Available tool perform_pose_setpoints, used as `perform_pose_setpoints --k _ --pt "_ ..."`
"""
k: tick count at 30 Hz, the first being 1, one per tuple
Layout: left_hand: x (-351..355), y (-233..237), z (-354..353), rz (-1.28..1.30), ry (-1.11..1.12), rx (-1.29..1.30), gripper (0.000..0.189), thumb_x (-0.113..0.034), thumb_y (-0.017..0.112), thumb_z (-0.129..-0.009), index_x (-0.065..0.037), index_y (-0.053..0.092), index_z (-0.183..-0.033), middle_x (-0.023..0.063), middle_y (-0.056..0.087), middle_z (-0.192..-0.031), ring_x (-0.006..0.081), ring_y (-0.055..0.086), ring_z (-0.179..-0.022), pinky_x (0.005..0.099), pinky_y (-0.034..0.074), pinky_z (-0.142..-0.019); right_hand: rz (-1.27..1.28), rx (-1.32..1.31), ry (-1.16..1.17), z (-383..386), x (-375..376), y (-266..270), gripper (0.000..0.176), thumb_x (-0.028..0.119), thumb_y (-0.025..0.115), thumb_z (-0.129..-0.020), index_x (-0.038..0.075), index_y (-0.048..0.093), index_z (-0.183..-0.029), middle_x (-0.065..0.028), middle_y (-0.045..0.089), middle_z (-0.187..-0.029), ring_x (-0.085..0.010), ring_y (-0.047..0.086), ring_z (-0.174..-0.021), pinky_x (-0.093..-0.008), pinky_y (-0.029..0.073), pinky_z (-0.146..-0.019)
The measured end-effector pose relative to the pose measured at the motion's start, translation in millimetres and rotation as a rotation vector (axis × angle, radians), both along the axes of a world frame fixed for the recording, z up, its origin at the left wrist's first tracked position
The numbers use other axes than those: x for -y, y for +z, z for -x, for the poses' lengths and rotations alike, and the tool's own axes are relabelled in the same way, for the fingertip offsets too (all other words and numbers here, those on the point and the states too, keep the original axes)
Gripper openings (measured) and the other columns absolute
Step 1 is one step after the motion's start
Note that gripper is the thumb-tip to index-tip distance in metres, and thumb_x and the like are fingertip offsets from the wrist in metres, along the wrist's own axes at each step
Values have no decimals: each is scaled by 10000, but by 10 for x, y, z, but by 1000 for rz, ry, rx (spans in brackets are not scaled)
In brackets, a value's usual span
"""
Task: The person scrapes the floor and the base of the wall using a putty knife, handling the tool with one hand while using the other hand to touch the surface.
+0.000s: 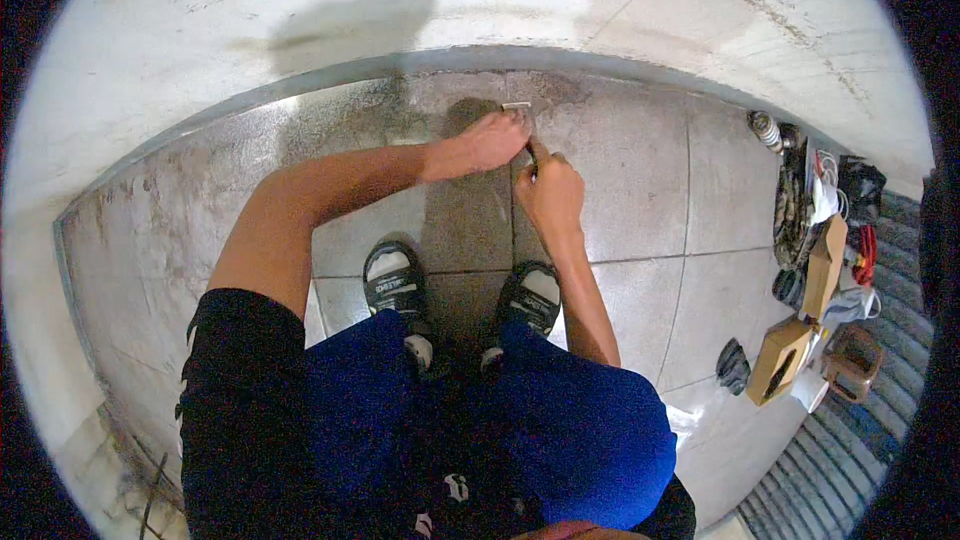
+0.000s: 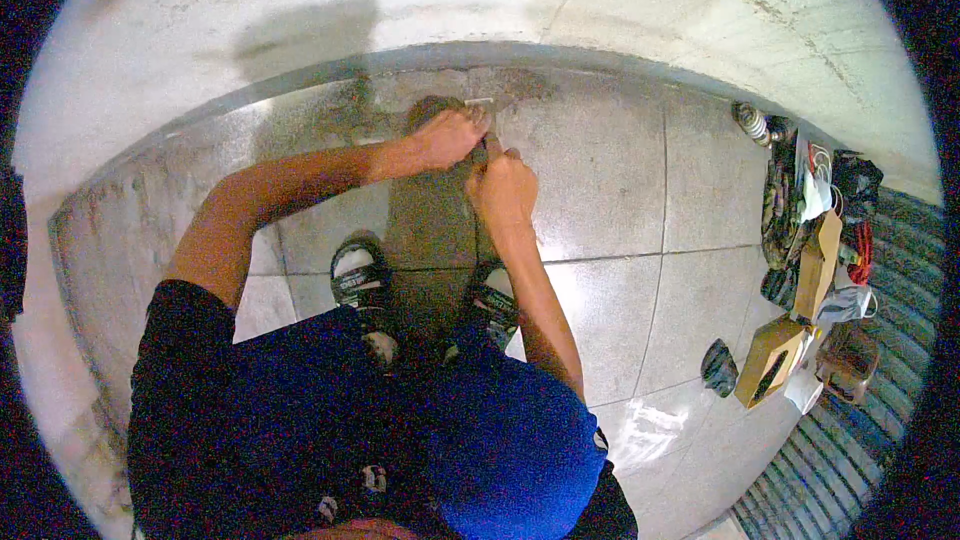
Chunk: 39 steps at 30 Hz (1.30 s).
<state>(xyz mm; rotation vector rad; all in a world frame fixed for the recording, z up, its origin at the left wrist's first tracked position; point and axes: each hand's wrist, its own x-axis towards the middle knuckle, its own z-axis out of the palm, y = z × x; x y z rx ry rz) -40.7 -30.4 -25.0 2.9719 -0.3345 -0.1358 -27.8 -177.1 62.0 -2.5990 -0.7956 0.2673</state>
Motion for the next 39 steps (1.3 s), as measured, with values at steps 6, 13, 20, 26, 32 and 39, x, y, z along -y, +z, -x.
perform_pose_setpoints --k 6,13,20,26,32,39 --pt "-198 10 -211 225 52 -142 291 -108 531 -773 32 546 -1028 261 561 -1122 384 595 -966 436 517 -799 42 83 13 -233 -216 -345 175 187 571 -788 69 682 -852 -205 645 -696 -371 641 -642 -456 515 -597" --pt "-294 84 -53 473 78 80 217 -109 549 -780 10 598 -954 232 619 -896 385 611 -867 461 495 -731 73 30 61 -278 -388 31 221 226 609 -727 18 684 -714 -208 653 -717 -356 657 -651 -437 530 -603" --pt "-262 440 9 551 99 -136 225 -145 561 -776 8 604 -936 235 622 -920 373 617 -865 466 483 -714 155 -15 32 -228 -343 181 232 252 614 -733 33 692 -719 -205 650 -700 -355 655 -645 -430 527 -601" --pt "-343 749 -101 669 185 -131 280 -162 569 -773 0 601 -999 227 614 -975 384 601 -899 458 489 -761 78 44 54 -440 -562 161 239 269 615 -743 45 697 -735 -200 650 -699 -347 657 -658 -431 522 -596" --pt "-368 -245 7 522 32 176 266 -192 572 -773 24 608 -924 235 622 -832 365 629 -796 448 497 -702 184 34 62 -221 -376 -31 176 229 635 -726 68 703 -743 -181 658 -711 -323 662 -653 -422 523 -580" --pt "-451 267 -152 533 228 -235 199 -141 559 -779 33 640 -833 233 642 -819 374 646 -794 434 516 -692 72 72 73 -334 -575 -71 127 184 676 -687 58 690 -689 -175 664 -713 -332 664 -645 -431 522 -568"
